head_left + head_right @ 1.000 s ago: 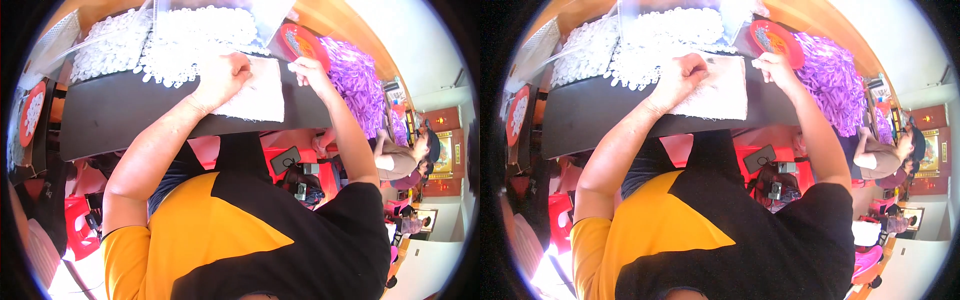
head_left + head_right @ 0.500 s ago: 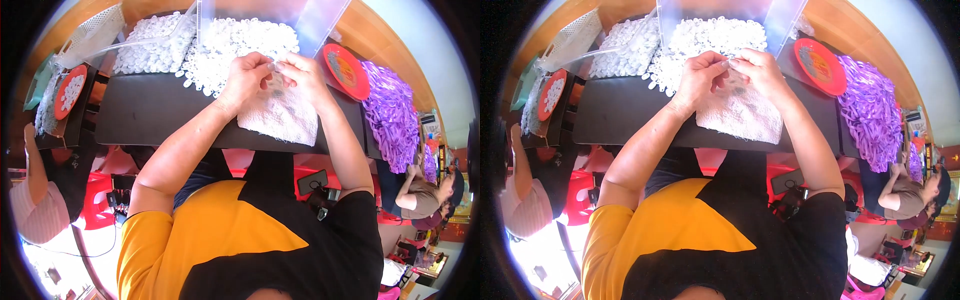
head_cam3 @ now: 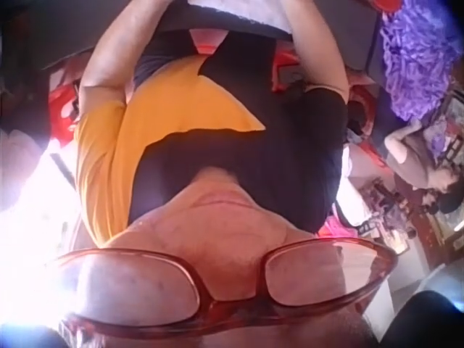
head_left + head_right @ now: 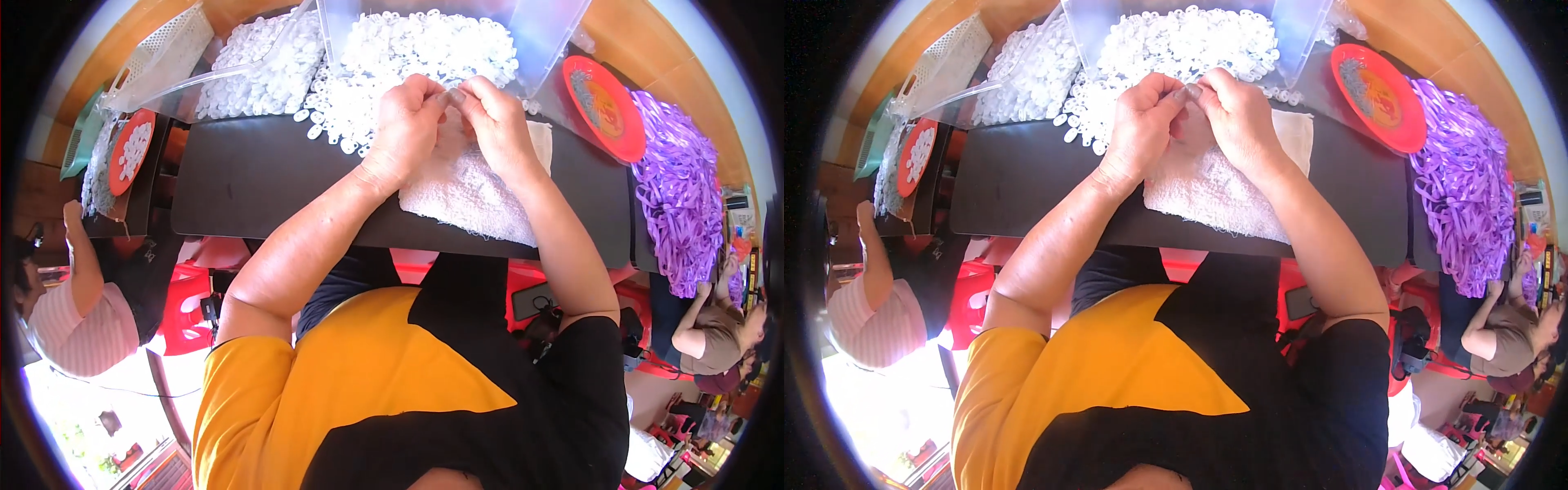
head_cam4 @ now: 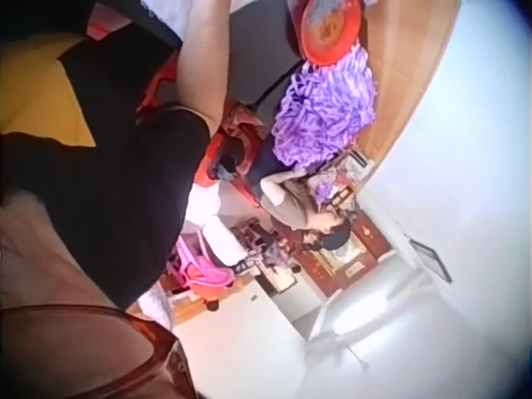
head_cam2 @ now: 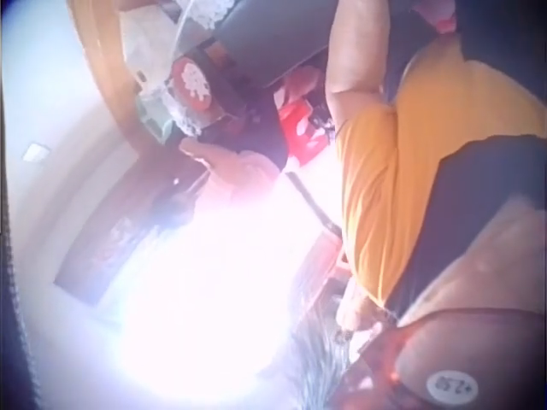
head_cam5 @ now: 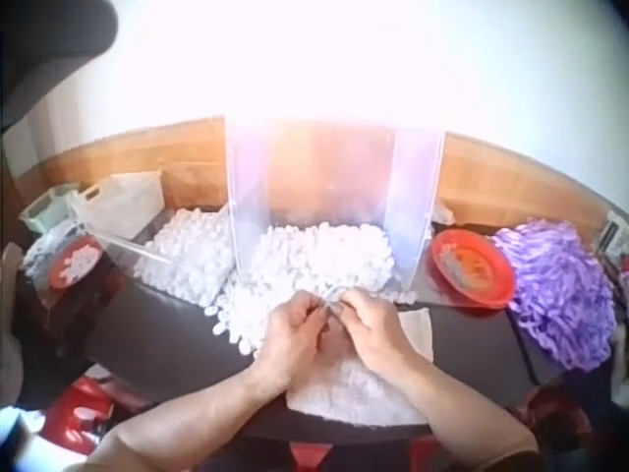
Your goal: Inspecting and sorting small white plastic hardware components on a workbench.
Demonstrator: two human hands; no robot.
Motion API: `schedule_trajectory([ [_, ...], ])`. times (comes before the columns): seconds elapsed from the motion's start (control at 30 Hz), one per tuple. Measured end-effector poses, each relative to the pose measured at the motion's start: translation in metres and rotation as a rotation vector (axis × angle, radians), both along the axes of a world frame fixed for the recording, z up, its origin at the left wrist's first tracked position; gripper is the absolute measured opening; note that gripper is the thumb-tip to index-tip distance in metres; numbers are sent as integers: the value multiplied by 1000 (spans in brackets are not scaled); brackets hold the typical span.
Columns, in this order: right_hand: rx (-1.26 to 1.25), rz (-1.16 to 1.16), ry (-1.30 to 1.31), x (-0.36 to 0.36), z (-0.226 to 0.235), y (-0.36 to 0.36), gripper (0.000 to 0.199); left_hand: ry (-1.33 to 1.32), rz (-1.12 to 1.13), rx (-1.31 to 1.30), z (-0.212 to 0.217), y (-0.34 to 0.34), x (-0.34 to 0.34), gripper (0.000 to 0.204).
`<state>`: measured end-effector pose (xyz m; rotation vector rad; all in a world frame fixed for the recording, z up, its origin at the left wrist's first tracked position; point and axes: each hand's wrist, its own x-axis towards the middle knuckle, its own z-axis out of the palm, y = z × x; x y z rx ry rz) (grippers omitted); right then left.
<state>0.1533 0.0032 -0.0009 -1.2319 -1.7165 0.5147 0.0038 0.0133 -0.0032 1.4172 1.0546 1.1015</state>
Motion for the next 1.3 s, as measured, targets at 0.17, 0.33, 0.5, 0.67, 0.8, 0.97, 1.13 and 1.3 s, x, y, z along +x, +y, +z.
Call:
schedule_trajectory([
  [0.17,76,3,-71,7,1,-2,15,-44,20,22,3,-4,1,13],
  [0.33,-68,-58,236,41,37,-5,21,-268,-9,-149,8,0,-3,12],
  [0.5,-154,2,221,25,32,-7,18,-244,-34,-182,14,-9,1,14],
  [0.67,-150,15,170,22,34,-9,18,-210,-62,-185,17,-11,1,16],
  [0.8,-210,51,217,22,35,-8,17,-198,-70,-171,21,-13,0,17],
  [0.97,-247,81,231,18,37,-10,16,-202,-68,-171,21,-14,-1,18],
  [1.13,-254,93,228,20,36,-11,16,-218,-77,-158,20,-14,-1,17],
  [1.3,-248,106,225,17,37,-12,16,-186,-74,-98,21,-15,-2,16],
])
